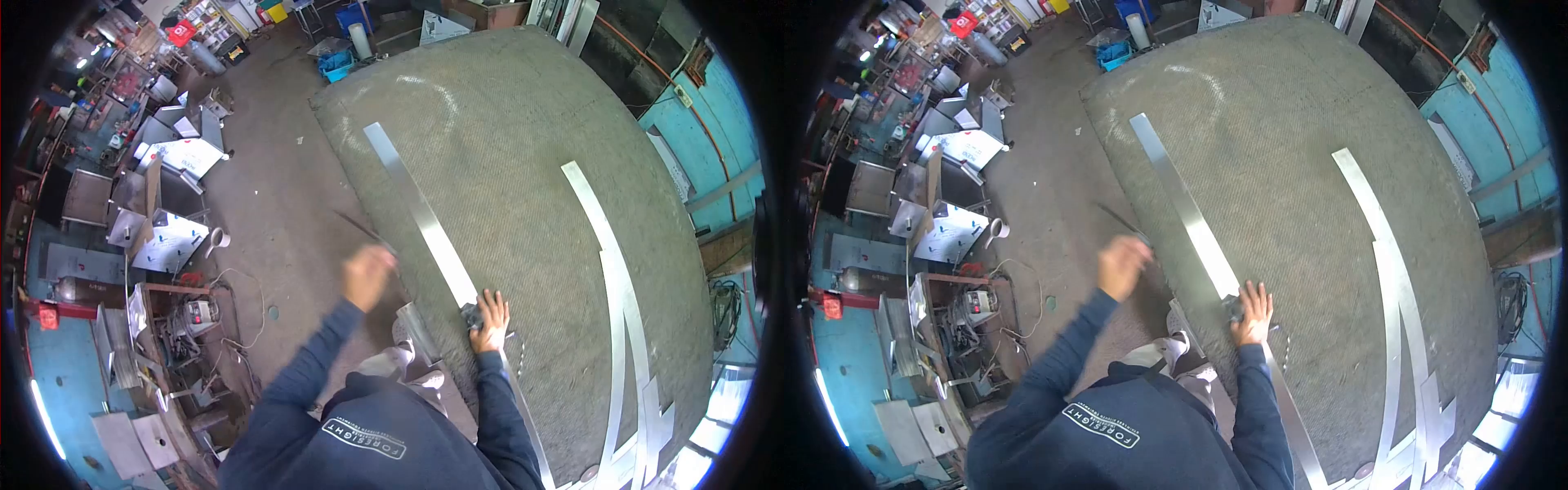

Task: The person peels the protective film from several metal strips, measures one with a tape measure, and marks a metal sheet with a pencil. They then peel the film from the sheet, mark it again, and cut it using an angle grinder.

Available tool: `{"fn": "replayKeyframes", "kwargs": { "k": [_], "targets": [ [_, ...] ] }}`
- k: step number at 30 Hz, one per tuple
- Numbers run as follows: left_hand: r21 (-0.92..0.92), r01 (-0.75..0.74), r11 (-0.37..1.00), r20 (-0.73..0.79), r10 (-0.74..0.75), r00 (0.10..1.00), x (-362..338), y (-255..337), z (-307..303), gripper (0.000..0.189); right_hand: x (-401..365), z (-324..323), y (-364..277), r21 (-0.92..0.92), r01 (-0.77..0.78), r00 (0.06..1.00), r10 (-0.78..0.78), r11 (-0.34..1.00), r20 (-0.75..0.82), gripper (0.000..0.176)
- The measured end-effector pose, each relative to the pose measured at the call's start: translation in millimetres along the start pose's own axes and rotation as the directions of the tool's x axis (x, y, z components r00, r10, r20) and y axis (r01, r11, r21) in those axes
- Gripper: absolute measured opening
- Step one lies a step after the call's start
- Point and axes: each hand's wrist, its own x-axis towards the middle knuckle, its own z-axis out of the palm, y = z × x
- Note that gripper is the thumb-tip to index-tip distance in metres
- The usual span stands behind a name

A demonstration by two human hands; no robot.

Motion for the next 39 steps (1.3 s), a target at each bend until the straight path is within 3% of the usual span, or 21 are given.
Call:
{"fn": "replayKeyframes", "kwargs": {
  "k": [1, 2, 3, 4, 6, 7, 9, 10, 11, 13, 15, 17, 18, 19, 22, 26, 28, 34, 36, 39],
  "targets": [
    [-0.048, 0.092, 0.995, 0.157, -0.083, 0.984, -44, 8, 23, 0.013, 0, 6, 7, 0.065, 0.027, 0.996, -0.021, 0.998, -0.087, 0.07],
    [-0.092, 0.086, 0.992, 0.278, -0.057, 0.959, -77, 11, 40, 0.01, 0, 11, 9, 0.203, 0.065, 0.975, -0.02, 0.977, -0.22, 0.061],
    [-0.12, -0.008, 0.993, 0.363, 0.051, 0.93, -97, 26, 46, 0.013, -1, 14, 8, 0.394, 0.037, 0.955, 0.084, 0.918, -0.285, 0.053],
    [-0.096, -0.075, 0.993, 0.441, 0.11, 0.891, -106, 37, 46, 0.014, -5, 2, -8, 0.561, 0.0, 0.959, 0.159, 0.828, -0.234, 0.046],
    [-0.15, -0.098, 0.984, 0.426, 0.153, 0.892, -104, 54, 46, 0.014, -21, -9, -42, 0.786, -0.075, 0.961, 0.254, 0.613, -0.106, 0.035],
    [-0.183, -0.071, 0.98, 0.423, 0.144, 0.895, -101, 59, 45, 0.014, -25, -7, -61, 0.903, -0.119, 0.96, 0.281, 0.413, -0.002, 0.035],
    [-0.108, 0.033, 0.994, 0.526, 0.029, 0.85, -80, 66, 40, 0.016, -30, -13, -96, 0.914, -0.206, 0.961, 0.247, 0.348, 0.123, 0.034],
    [-0.2, -0.03, 0.979, 0.48, 0.124, 0.868, -67, 56, 43, 0.019, -23, -10, -104, 0.887, -0.149, 0.97, 0.238, 0.436, 0.046, 0.034],
    [-0.25, 0.087, 0.964, 0.555, 0.069, 0.829, -53, 44, 43, 0.023, -18, -10, -107, 0.866, -0.145, 0.957, 0.289, 0.478, 0.001, 0.036],
    [-0.063, -0.065, 0.996, 0.544, 0.088, 0.834, -2, 41, 24, 0.026, 0, 4, -93, 0.745, -0.328, 0.902, 0.426, 0.581, 0.064, 0.037],
    [0.132, -0.263, 0.956, 0.359, 0.201, 0.911, 65, -8, 19, 0.033, 29, 13, -94, 0.605, -0.309, 0.818, 0.53, 0.734, -0.224, 0.03],
    [0.568, -0.273, 0.777, 0.245, 0.157, 0.957, 141, -52, 14, 0.044, 69, 17, -84, 0.487, -0.293, 0.862, 0.447, 0.823, -0.238, 0.028],
    [0.648, -0.242, 0.722, 0.235, 0.112, 0.966, 178, -74, 14, 0.05, 91, 26, -79, 0.328, -0.256, 0.881, 0.359, 0.909, -0.307, 0.031],
    [0.722, -0.21, 0.659, 0.223, 0.066, 0.973, 212, -91, 16, 0.057, 113, 36, -82, 0.324, -0.27, 0.878, 0.37, 0.907, -0.304, 0.031],
    [0.771, -0.17, 0.613, 0.191, 0.031, 0.981, 276, -136, 37, 0.064, 170, 66, -96, 0.288, -0.145, 0.93, 0.23, 0.946, -0.287, 0.038],
    [0.815, -0.23, 0.531, 0.229, 0.069, 0.971, 306, -171, 55, 0.073, 192, 96, -109, 0.113, -0.273, 0.952, 0.286, 0.955, -0.112, 0.053],
    [0.822, -0.215, 0.527, 0.249, 0.007, 0.968, 315, -170, 53, 0.076, 191, 101, -103, 0.004, -0.171, 0.964, 0.168, 0.985, -0.205, 0.058],
    [0.822, -0.113, 0.559, 0.259, -0.188, 0.947, 328, -154, 51, 0.081, 186, 105, -100, -0.04, -0.263, 0.957, 0.256, 0.964, -0.136, 0.06],
    [0.817, -0.246, 0.521, 0.278, 0.017, 0.96, 311, -155, 46, 0.078, 191, 102, -102, -0.033, -0.258, 0.956, 0.25, 0.966, -0.152, 0.061],
    [0.792, -0.276, 0.545, 0.34, -0.018, 0.94, 313, -157, 37, 0.075, 193, 103, -102, -0.042, -0.269, 0.955, 0.261, 0.962, -0.14, 0.062]
  ]
}}
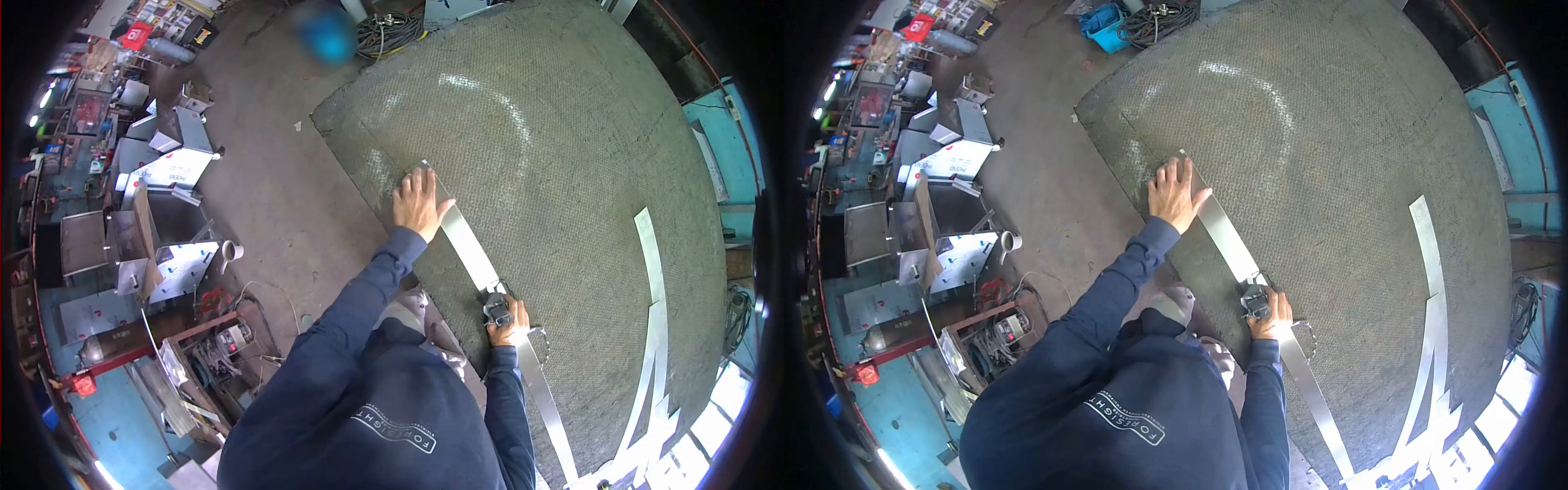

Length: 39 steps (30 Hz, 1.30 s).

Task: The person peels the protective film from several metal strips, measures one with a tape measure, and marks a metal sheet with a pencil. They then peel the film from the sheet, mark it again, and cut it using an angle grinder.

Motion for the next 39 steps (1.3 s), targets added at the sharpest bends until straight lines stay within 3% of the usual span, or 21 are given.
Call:
{"fn": "replayKeyframes", "kwargs": {
  "k": [4, 8, 9, 12, 13, 20, 22, 24, 25, 27, 28, 29, 30, 31, 32, 33, 34, 36, 37, 38, 39],
  "targets": [
    [-0.065, 0.077, 0.995, 0.095, -0.07, 0.993, 24, -1, -8, 0.074, 1, -2, -2, -0.02, 0.023, 1.0, -0.023, 1.0, -0.001, 0.061],
    [-0.076, 0.12, 0.99, 0.019, -0.119, 0.993, 38, -12, -3, 0.07, -3, 2, 4, -0.014, -0.02, 1.0, 0.02, 1.0, 0.01, 0.06],
    [-0.19, 0.13, 0.973, -0.101, -0.151, 0.983, 42, -21, 2, 0.058, -2, 2, 3, -0.013, -0.022, 1.0, 0.022, 1.0, 0.012, 0.061],
    [-0.382, 0.013, 0.924, -0.114, -0.061, 0.992, 52, -46, 8, 0.041, -2, 0, 1, 0.013, -0.014, 1.0, 0.014, 1.0, -0.01, 0.062],
    [-0.407, -0.003, 0.914, -0.208, -0.09, 0.974, 54, -43, 6, 0.026, -2, 1, 2, 0.007, -0.016, 1.0, 0.016, 1.0, -0.008, 0.063],
    [-0.577, -0.134, 0.805, -0.348, -0.094, 0.933, 55, -47, 23, 0.017, -4, -1, 4, 0.044, -0.018, 1.0, 0.019, 0.999, -0.015, 0.063],
    [-0.719, -0.071, 0.692, -0.196, -0.103, 0.975, 36, -21, 15, 0.018, -5, 4, 7, 0.042, -0.078, 0.997, 0.076, 0.996, 0.031, 0.064],
    [-0.852, -0.112, 0.511, -0.102, 0.047, 0.994, -1, 21, -9, 0.014, -7, 9, 12, 0.105, -0.051, 0.999, 0.052, 0.993, -0.014, 0.052],
    [-0.871, -0.124, 0.475, -0.071, 0.128, 0.989, -27, 40, -19, 0.015, -13, 27, 21, 0.136, -0.083, 0.995, 0.09, 0.987, -0.047, 0.064],
    [-0.924, -0.13, 0.359, -0.013, 0.311, 0.95, -79, 81, -38, 0.014, 5, -25, -22, 0.381, -0.389, 0.908, 0.419, 0.839, 0.004, 0.05],
    [-0.926, -0.214, 0.312, -0.079, 0.394, 0.916, -105, 102, -53, 0.013, 9, -42, -34, 0.63, -0.422, 0.796, 0.599, 0.652, -0.086, 0.046],
    [-0.898, -0.327, 0.296, -0.157, 0.479, 0.864, -134, 120, -68, 0.015, 9, 6, -11, 0.834, -0.225, 0.568, 0.764, 0.503, -0.307, 0.047],
    [-0.858, -0.438, 0.27, -0.233, 0.554, 0.799, -160, 137, -83, 0.017, 0, 14, 5, 0.983, -0.183, 0.378, 0.922, -0.018, 0.087, 0.054],
    [-0.801, -0.568, 0.188, -0.347, 0.627, 0.697, -184, 161, -100, 0.018, -18, -42, -17, 0.884, 0.143, 0.532, 0.788, -0.446, 0.311, 0.049],
    [-0.726, -0.68, 0.103, -0.454, 0.671, 0.586, -209, 180, -113, 0.02, -40, 4, 20, 0.844, 0.208, 0.67, 0.701, -0.494, 0.245, 0.044],
    [-0.653, -0.756, 0.038, -0.515, 0.71, 0.481, -226, 189, -116, 0.02, -65, -48, -10, 0.912, 0.183, 0.657, 0.736, -0.366, 0.163, 0.045],
    [-0.649, -0.76, -0.033, -0.533, 0.733, 0.423, -235, 199, -109, 0.02, -84, -65, -14, 0.906, 0.188, 0.701, 0.698, -0.38, 0.148, 0.043],
    [-0.7, -0.703, -0.125, -0.545, 0.73, 0.413, -274, 229, -92, 0.018, -155, -115, -52, 0.784, 0.496, 0.524, 0.849, -0.373, 0.072, 0.039],
    [-0.779, -0.609, -0.149, -0.477, 0.771, 0.422, -296, 246, -100, 0.017, -187, -125, -46, 0.81, 0.444, 0.435, 0.882, -0.384, 0.179, 0.035],
    [-0.822, -0.562, -0.091, -0.413, 0.776, 0.478, -320, 266, -98, 0.015, -221, -125, -40, 0.822, 0.485, 0.453, 0.89, -0.297, 0.053, 0.04],
    [-0.913, -0.402, -0.076, -0.293, 0.806, 0.514, -346, 288, -85, 0.016, -250, -145, -50, 0.802, 0.563, 0.379, 0.925, -0.198, -0.038, 0.041]
  ]
}}
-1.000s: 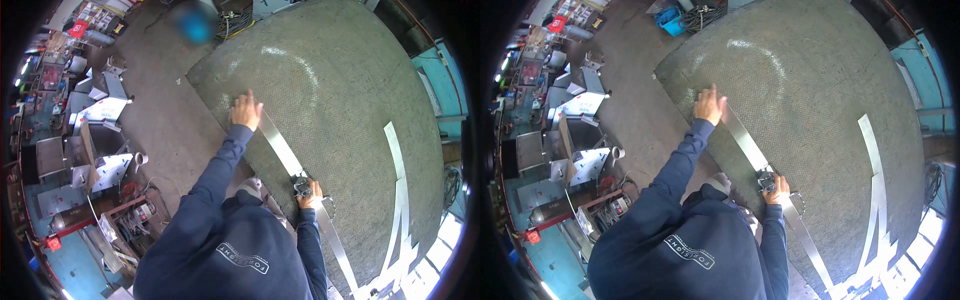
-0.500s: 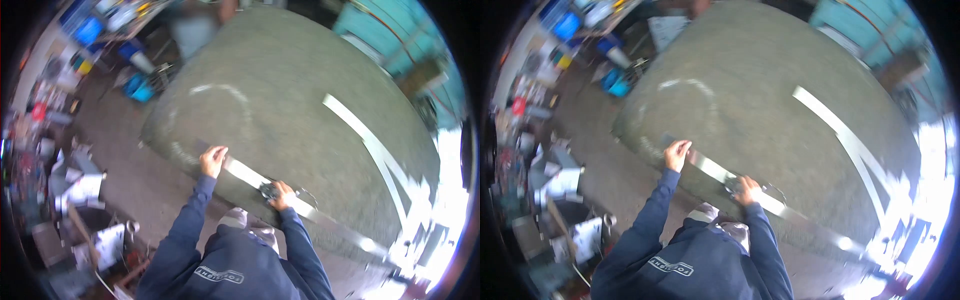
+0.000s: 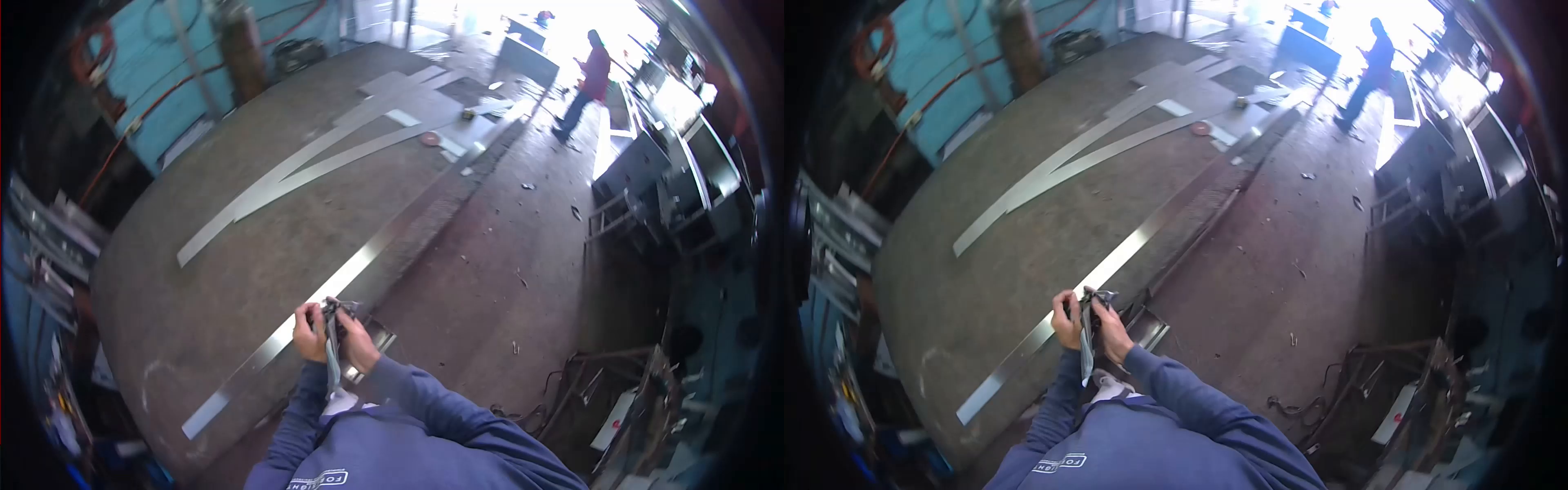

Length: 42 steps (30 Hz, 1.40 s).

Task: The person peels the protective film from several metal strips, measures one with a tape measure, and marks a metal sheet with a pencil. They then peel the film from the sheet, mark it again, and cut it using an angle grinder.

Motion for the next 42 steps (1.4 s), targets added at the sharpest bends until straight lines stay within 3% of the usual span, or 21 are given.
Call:
{"fn": "replayKeyframes", "kwargs": {
  "k": [1, 3, 4, 5, 6, 7, 9, 10, 13, 15, 17, 19, 22, 26, 28, 33, 35, 36, 40, 41, 42],
  "targets": [
    [-0.13, 0.135, 0.982, 0.046, -0.13, 0.99, 3, 4, 34, 0.017, -20, -5, -31, 0.032, 0.119, 0.993, -0.118, 0.992, -0.02, 0.043],
    [-0.145, 0.191, 0.971, 0.321, -0.136, 0.937, -9, 59, 91, 0.023, -36, -52, -67, -0.521, 0.41, 0.857, -0.512, 0.749, -0.062, 0.046],
    [-0.289, 0.222, 0.931, 0.473, -0.063, 0.879, -24, 54, 126, 0.026, -36, -81, -76, -0.66, 0.458, 0.733, -0.673, 0.596, -0.099, 0.049],
    [-0.416, 0.276, 0.866, 0.597, 0.031, 0.801, -38, 48, 160, 0.029, -57, -85, -106, -0.617, 0.54, 0.648, -0.75, 0.572, -0.128, 0.042],
    [-0.333, 0.497, 0.801, 0.768, -0.074, 0.636, -48, 71, 179, 0.031, -76, -96, -137, -0.582, 0.485, 0.624, -0.724, 0.653, -0.294, 0.029],
    [-0.199, 0.678, 0.708, 0.895, -0.151, 0.42, -56, 99, 195, 0.033, -86, -132, -153, -0.63, 0.435, 0.515, -0.752, 0.643, -0.412, 0.019],
    [-0.049, 0.828, 0.558, 0.987, -0.101, 0.127, -73, 143, 216, 0.041, -105, -197, -178, -0.776, 0.416, 0.361, -0.87, 0.473, -0.337, 0.016],
    [-0.12, 0.729, 0.674, 0.991, 0.032, 0.133, -83, 140, 234, 0.037, -114, -226, -183, -0.809, 0.417, 0.286, -0.905, 0.413, -0.314, 0.015],
    [-0.002, 0.556, 0.831, 1.0, -0.014, 0.023, -90, 133, 280, 0.029, -149, -272, -195, -0.703, 0.435, 0.343, -0.825, 0.563, -0.449, 0.013],
    [-0.002, 0.53, 0.848, 0.998, -0.029, 0.051, -86, 114, 323, 0.028, -166, -288, -209, -0.395, 0.582, 0.354, -0.659, 0.71, -0.663, 0.018],
    [-0.069, 0.199, 0.977, 0.974, 0.023, 0.225, -74, 95, 365, 0.027, -171, -336, -228, -0.568, 0.533, 0.232, -0.754, 0.627, -0.614, 0.02],
    [-0.032, 0.133, 0.991, 0.954, -0.009, 0.3, -59, 76, 411, 0.027, -175, -353, -274, -0.688, 0.452, 0.156, -0.81, 0.567, -0.565, 0.038],
    [0.014, 0.167, 0.986, 0.918, -0.078, 0.388, -30, 60, 482, 0.026, -173, -406, -349, -0.598, 0.405, 0.24, -0.712, 0.691, -0.66, 0.041],
    [0.068, 0.231, 0.971, 0.864, -0.172, 0.472, 22, 60, 561, 0.028, -141, -480, -427, -0.469, 0.421, 0.286, -0.604, 0.777, -0.744, 0.023],
    [0.021, 0.198, 0.98, 0.828, -0.128, 0.546, 42, 42, 613, 0.027, -139, -505, -450, -0.193, 0.466, 0.304, -0.361, 0.864, -0.882, 0.02],
    [0.007, 0.031, 1.0, 0.807, -0.024, 0.59, 137, 135, 717, 0.025, -115, -566, -480, -0.186, 0.47, 0.294, -0.352, 0.863, -0.889, 0.021],
    [-0.029, -0.038, 0.999, 0.776, 0.047, 0.629, 160, 151, 769, 0.025, -106, -621, -484, -0.225, 0.509, 0.151, -0.344, 0.831, -0.927, 0.017],
    [0.014, -0.091, 0.996, 0.779, 0.046, 0.625, 171, 162, 794, 0.026, -104, -623, -507, -0.148, 0.526, 0.243, -0.315, 0.837, -0.918, 0.019],
    [0.187, -0.341, 0.921, 0.735, 0.099, 0.671, 186, 170, 892, 0.04, -67, -663, -606, -0.235, 0.528, 0.246, -0.411, 0.816, -0.878, 0.02],
    [0.211, -0.326, 0.922, 0.723, 0.078, 0.686, 189, 171, 915, 0.04, -51, -677, -642, -0.233, 0.509, 0.266, -0.409, 0.829, -0.873, 0.02],
    [0.292, -0.408, 0.865, 0.664, 0.124, 0.737, 189, 173, 934, 0.046, -41, -691, -678, -0.358, 0.401, 0.266, -0.482, 0.843, -0.835, 0.026]
  ]
}}
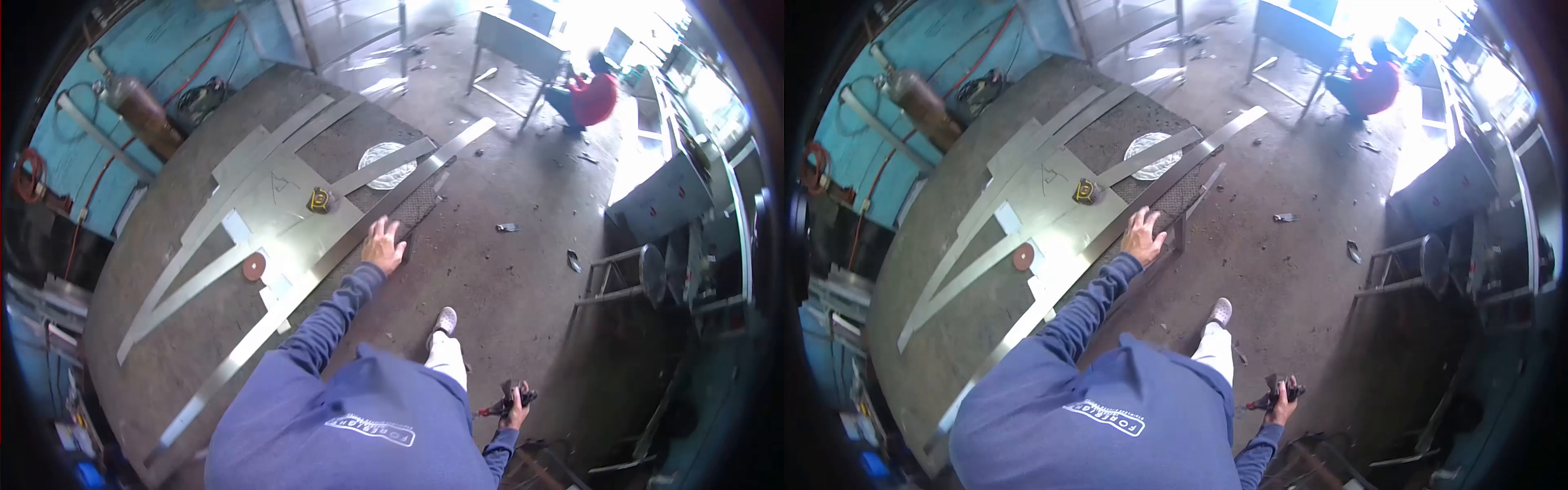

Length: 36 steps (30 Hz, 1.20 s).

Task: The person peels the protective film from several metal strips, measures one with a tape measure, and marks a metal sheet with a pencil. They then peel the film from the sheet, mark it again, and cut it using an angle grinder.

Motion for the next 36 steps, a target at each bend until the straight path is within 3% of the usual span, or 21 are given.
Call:
{"fn": "replayKeyframes", "kwargs": {
  "k": [1, 3, 5, 7, 8, 11, 13, 14, 15, 19, 21, 23, 25, 27, 29, 31, 32, 33, 34, 36],
  "targets": [
    [0.138, 0.01, 0.99, -0.083, 0.002, 0.997, 9, 3, 8, 0.053, 30, 11, -21, -0.153, 0.07, 0.997, -0.062, 0.986, 0.056, 0.032],
    [0.299, 0.14, 0.944, -0.087, -0.12, 0.989, 26, -3, 25, 0.064, 98, 56, -61, -0.248, 0.07, 0.997, -0.059, 0.966, 0.053, 0.031],
    [0.29, 0.305, 0.907, -0.076, -0.296, 0.952, 34, -2, 28, 0.067, 176, 110, -97, -0.291, 0.085, 0.983, -0.032, 0.953, 0.183, 0.032],
    [0.303, 0.418, 0.856, -0.072, -0.416, 0.906, 29, -1, 31, 0.071, 230, 179, -134, -0.286, 0.22, 0.916, -0.097, 0.933, 0.388, 0.033],
    [0.27, 0.456, 0.848, -0.102, -0.445, 0.89, 24, -5, 45, 0.072, 257, 215, -150, -0.356, 0.247, 0.905, -0.083, 0.901, 0.418, 0.031],
    [0.279, 0.515, 0.811, -0.219, -0.468, 0.856, 17, 7, 60, 0.074, 318, 324, -199, -0.455, 0.385, 0.784, -0.024, 0.803, 0.621, 0.03],
    [0.259, 0.584, 0.77, -0.288, -0.515, 0.807, 22, 20, 65, 0.074, 392, 395, -203, -0.367, 0.5, 0.615, -0.023, 0.784, 0.788, 0.032],
    [0.226, 0.619, 0.752, -0.34, -0.535, 0.773, 26, 21, 76, 0.075, 394, 431, -223, -0.398, 0.519, 0.578, 0.032, 0.756, 0.815, 0.033],
    [0.181, 0.656, 0.733, -0.381, -0.563, 0.734, 31, 23, 83, 0.075, 460, 468, -204, -0.31, 0.574, 0.513, -0.037, 0.758, 0.858, 0.034],
    [0.143, 0.776, 0.614, -0.515, -0.623, 0.588, 54, 31, 98, 0.074, 509, 604, -224, -0.322, 0.685, 0.356, 0.086, 0.653, 0.931, 0.035],
    [0.119, 0.819, 0.561, -0.549, -0.65, 0.525, 63, 39, 102, 0.073, 544, 661, -224, -0.3, 0.713, 0.278, 0.136, 0.634, 0.951, 0.035],
    [0.079, 0.872, 0.483, -0.522, -0.725, 0.449, 70, 43, 99, 0.07, 568, 704, -231, -0.354, 0.809, 0.296, 0.194, 0.469, 0.935, 0.036],
    [-0.045, 0.902, 0.429, -0.564, -0.756, 0.332, 80, 59, 91, 0.062, 577, 735, -237, -0.388, 0.78, 0.309, 0.238, 0.491, 0.921, 0.03],
    [-0.143, 0.927, 0.348, -0.608, -0.77, 0.195, 85, 79, 90, 0.059, 605, 766, -235, -0.439, 0.859, 0.356, 0.309, 0.263, 0.882, 0.024],
    [-0.142, 0.939, 0.313, -0.668, -0.731, 0.142, 75, 94, 108, 0.059, 635, 783, -213, -0.407, 0.859, 0.313, 0.311, 0.311, 0.897, 0.031],
    [-0.14, 0.956, 0.257, -0.692, -0.716, 0.091, 61, 113, 123, 0.058, 653, 795, -185, -0.532, 0.748, 0.363, 0.427, 0.397, 0.828, 0.03],
    [-0.148, 0.958, 0.244, -0.694, -0.716, 0.075, 57, 125, 136, 0.058, 648, 795, -188, -0.575, 0.718, 0.322, 0.546, 0.392, 0.774, 0.027],
    [-0.214, 0.96, 0.18, -0.653, -0.757, -0.003, 52, 135, 148, 0.058, 633, 794, -184, -0.614, 0.689, 0.261, 0.658, 0.386, 0.706, 0.025],
    [-0.273, 0.956, 0.109, -0.609, -0.789, -0.084, 47, 141, 159, 0.058, 609, 793, -182, -0.603, 0.696, 0.232, 0.673, 0.389, 0.702, 0.025],
    [-0.336, 0.941, 0.047, -0.602, -0.779, -0.176, 44, 153, 188, 0.059, 565, 787, -196, -0.783, 0.442, 0.111, 0.839, 0.438, 0.532, 0.022]
  ]
}}
